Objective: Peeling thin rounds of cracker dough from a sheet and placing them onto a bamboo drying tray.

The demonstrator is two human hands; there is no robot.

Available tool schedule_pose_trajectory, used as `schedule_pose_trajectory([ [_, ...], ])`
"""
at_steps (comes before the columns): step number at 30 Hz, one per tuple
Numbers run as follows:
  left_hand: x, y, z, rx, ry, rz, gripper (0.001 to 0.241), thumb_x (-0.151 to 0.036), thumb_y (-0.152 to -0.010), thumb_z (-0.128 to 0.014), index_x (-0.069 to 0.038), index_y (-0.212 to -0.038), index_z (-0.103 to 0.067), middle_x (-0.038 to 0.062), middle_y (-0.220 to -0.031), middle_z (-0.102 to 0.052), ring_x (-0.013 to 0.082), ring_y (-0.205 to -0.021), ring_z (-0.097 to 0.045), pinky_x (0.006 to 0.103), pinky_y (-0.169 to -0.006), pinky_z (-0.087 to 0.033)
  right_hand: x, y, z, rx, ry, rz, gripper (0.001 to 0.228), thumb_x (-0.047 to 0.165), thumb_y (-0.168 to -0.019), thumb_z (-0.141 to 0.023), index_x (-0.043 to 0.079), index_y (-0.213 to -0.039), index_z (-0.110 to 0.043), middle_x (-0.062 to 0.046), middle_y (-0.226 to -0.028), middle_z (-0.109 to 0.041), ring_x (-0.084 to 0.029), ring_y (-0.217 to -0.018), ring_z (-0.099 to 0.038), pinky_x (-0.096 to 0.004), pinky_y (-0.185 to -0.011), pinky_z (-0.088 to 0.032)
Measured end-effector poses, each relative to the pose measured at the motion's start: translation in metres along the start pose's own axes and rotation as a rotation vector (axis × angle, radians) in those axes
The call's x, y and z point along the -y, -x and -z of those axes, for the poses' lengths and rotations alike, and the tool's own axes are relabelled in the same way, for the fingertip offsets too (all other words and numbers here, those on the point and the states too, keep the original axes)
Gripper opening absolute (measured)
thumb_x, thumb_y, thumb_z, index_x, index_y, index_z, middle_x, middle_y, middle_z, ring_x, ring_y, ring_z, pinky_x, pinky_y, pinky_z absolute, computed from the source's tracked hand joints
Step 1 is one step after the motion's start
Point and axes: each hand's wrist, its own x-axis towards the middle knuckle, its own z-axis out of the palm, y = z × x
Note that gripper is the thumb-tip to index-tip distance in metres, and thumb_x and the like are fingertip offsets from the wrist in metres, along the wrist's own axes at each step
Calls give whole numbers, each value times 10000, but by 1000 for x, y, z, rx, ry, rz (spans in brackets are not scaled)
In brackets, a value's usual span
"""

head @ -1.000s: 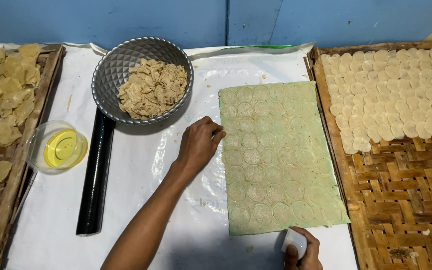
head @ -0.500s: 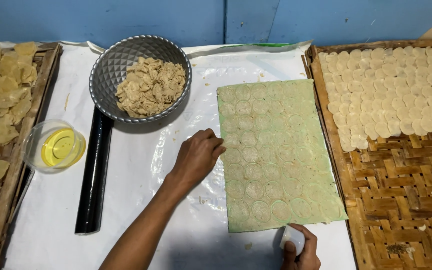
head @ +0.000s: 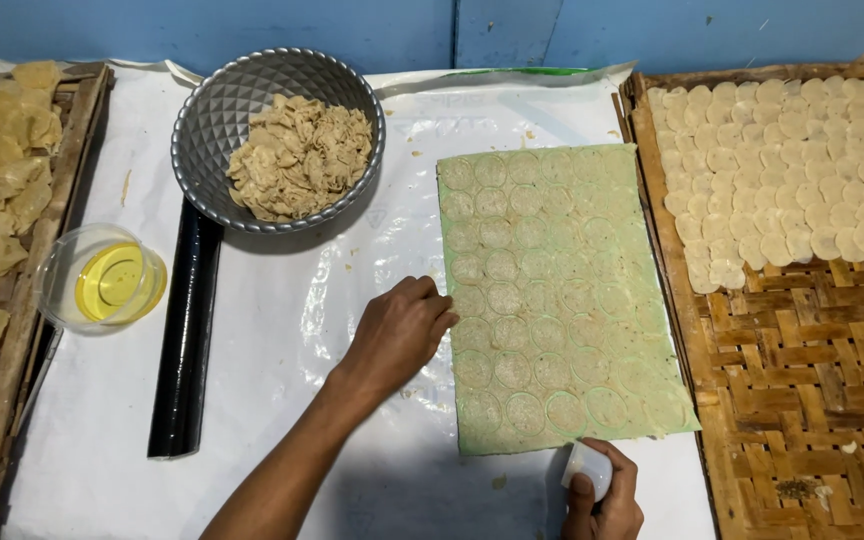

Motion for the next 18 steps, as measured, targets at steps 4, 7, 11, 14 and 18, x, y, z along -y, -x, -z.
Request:
schedule_pose_trajectory([
  [4,0,3,-15,-76,-24,17,166,-180,-890,-738,-36,-959,-784,68,-882,-689,196,-734,-653,348,-638,-585,9,0,2,15,9,-8,571,461,-912,-484,-7,-1215,-608,-154,-847,-721,-213,-590,-654,-297,-615,-522],
  [7,-4,3,-16,-155,34,45,148,-112,-898,-686,0,-853,-772,97,-852,-697,230,-701,-650,376,-618,-564,7,0,2,17,6,43,559,455,-917,-493,5,-1229,-600,-146,-809,-719,-210,-593,-662,-291,-617,-524],
  [11,-7,11,-6,-137,65,35,147,-105,-879,-663,1,-842,-757,97,-832,-673,246,-692,-638,387,-626,-548,9,1,3,15,10,25,510,416,-936,-493,12,-1230,-594,-152,-881,-723,-223,-627,-668,-307,-651,-529],
  [14,-11,20,0,-78,106,44,173,-109,-895,-635,-13,-866,-775,83,-827,-691,242,-677,-641,385,-640,-541,13,1,4,24,10,30,509,419,-939,-484,15,-1229,-592,-153,-911,-723,-225,-642,-673,-313,-666,-534],
  [18,-17,30,-5,-75,66,-9,142,-116,-923,-671,-20,-926,-776,71,-855,-683,189,-667,-623,340,-595,-544,16,1,4,27,17,35,524,439,-938,-480,18,-1228,-593,-154,-970,-723,-232,-674,-679,-320,-688,-534],
])
